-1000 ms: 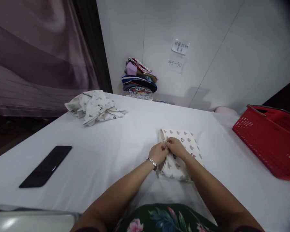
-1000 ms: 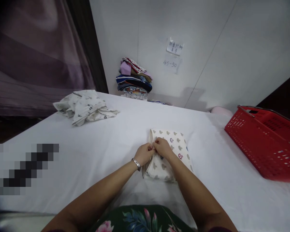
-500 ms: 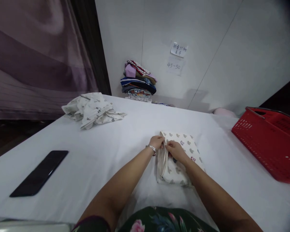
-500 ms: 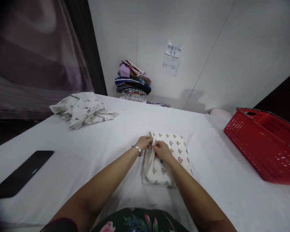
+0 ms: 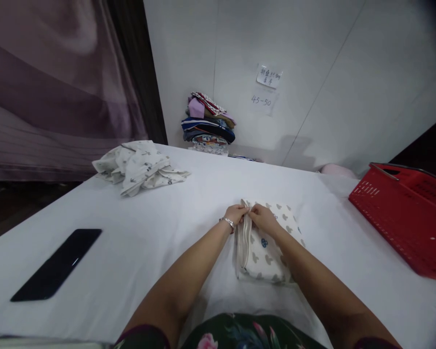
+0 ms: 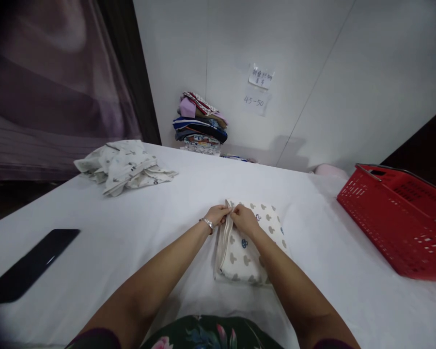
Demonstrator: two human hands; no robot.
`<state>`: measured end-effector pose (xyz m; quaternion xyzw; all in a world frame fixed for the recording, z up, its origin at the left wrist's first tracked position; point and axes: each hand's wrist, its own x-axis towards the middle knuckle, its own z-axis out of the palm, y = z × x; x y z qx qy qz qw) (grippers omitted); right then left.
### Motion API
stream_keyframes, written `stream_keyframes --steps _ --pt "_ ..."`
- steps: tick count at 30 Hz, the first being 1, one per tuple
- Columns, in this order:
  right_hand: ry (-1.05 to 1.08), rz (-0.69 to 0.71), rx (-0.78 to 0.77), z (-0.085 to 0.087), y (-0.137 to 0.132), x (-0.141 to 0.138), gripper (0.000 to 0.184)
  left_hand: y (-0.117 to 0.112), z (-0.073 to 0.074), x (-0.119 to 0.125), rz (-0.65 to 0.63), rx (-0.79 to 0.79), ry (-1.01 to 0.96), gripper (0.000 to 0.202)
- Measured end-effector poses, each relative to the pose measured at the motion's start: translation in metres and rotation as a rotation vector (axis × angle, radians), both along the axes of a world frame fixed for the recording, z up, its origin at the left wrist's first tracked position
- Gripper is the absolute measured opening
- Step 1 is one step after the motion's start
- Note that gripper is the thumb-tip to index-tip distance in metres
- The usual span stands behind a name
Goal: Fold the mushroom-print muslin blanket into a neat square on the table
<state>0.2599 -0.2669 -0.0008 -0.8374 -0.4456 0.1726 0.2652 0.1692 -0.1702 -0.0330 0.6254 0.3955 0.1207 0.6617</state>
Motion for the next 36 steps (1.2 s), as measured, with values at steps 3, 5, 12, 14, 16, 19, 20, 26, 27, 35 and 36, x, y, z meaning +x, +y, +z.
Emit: stream_keyframes --steps 3,5,12,14,16,19,20,26,27,35,36 --pt "-0.052 0.005 -0.005 0.005 0.006 0.003 0.011 0.0 0.001 0.002 -0.002 -0.009 0.004 0.026" --pt "-0.022 0.016 0.005 0.005 0.009 0.006 0.012 0.001 0.002 0.003 -0.007 -0.012 0.012 0.024" --pt "0.321 -0.078 0.26 -0.008 0.009 0.016 0.011 0.009 0.006 0.004 -0.037 -0.011 0.028 0.021" --pt "0.373 -0.093 0.303 -0.011 0.007 0.016 0.012 0.01 0.008 0.005 -0.031 0.006 0.035 0.021" --pt "0.387 -0.074 0.312 -0.012 0.006 0.014 0.014 0.01 0.009 0.007 -0.009 0.037 0.048 0.024" --pt "0.424 -0.056 0.313 -0.012 0.007 0.009 0.017 0.011 0.008 0.013 0.046 0.093 0.065 0.028" --pt "0.444 -0.052 0.308 -0.013 0.007 0.007 0.018 0.011 0.008 0.015 0.063 0.106 0.065 0.027" --pt "0.123 -0.048 0.361 -0.02 0.008 0.013 0.026 0.01 -0.002 0.017 0.1 0.091 0.004 0.027" --pt "-0.009 -0.035 0.367 -0.021 0.008 0.016 0.028 0.01 -0.003 0.015 0.095 0.076 -0.013 0.029" --pt "-0.375 -0.092 -0.009 -0.023 0.0 0.063 0.041 0.01 0.004 0.005 0.022 -0.052 -0.118 0.035" --pt "-0.373 -0.117 -0.034 -0.022 -0.005 0.073 0.042 0.01 0.005 0.005 0.013 -0.062 -0.125 0.034"
